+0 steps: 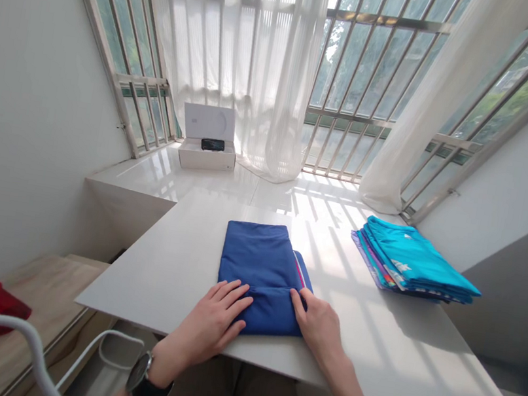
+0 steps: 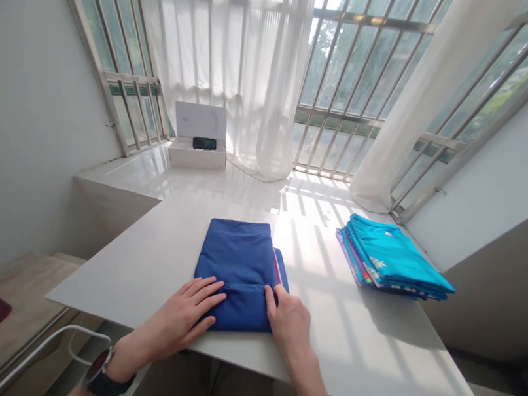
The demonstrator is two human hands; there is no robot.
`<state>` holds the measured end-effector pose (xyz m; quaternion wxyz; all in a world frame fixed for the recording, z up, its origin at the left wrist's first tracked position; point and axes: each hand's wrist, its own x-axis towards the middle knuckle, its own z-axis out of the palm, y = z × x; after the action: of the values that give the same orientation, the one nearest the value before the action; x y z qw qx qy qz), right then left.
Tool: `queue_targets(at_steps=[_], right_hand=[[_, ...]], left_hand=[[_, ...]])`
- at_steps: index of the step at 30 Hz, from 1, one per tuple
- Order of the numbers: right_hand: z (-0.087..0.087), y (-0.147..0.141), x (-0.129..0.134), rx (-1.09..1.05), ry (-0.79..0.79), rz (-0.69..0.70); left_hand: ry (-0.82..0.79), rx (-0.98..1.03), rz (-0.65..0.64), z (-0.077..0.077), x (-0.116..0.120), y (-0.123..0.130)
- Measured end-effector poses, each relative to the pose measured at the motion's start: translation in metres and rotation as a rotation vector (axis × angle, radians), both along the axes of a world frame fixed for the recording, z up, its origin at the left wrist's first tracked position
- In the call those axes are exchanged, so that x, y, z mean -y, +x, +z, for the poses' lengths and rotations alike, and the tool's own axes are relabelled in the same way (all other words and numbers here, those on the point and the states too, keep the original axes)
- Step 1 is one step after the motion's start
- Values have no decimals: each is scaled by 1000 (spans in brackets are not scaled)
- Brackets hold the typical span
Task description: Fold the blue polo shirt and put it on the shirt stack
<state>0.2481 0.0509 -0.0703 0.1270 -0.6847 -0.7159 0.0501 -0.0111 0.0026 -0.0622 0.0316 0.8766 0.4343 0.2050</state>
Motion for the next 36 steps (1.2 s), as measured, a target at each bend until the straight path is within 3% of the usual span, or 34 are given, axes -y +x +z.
queue_targets(at_steps=[5,8,11,15,19,22,24,26,28,32,36], right_hand=[[10,26,-5,-237,80,-69],[16,38,14,-443,232,-113],[17,31,42,-534,220,-48],[5,18,58,-410,109,67],[-9,29,44,-162,90,25],[-14,37,36,-44,15,12],[-17,36,35,-4,-28,13],[-22,30,35,12,-58,27],[-26,25,33,2,-80,60],[-25,30,18,-43,-130,174],[-16,49,-19,-36,-191,360]], left_hand=[[-52,-12,46,-16,-1,-6],[-24,27,98,-21,1,-5],[-5,38,188,-24,6,15],[-67,16,230,-20,20,63],[-226,61,9,4,28,89],[-319,136,-120,19,17,72],[-263,156,7,17,3,45],[-129,113,223,5,-10,14],[-46,26,361,-12,-17,-14],[43,-59,384,-38,-10,-40],[236,-92,364,-45,12,-37]])
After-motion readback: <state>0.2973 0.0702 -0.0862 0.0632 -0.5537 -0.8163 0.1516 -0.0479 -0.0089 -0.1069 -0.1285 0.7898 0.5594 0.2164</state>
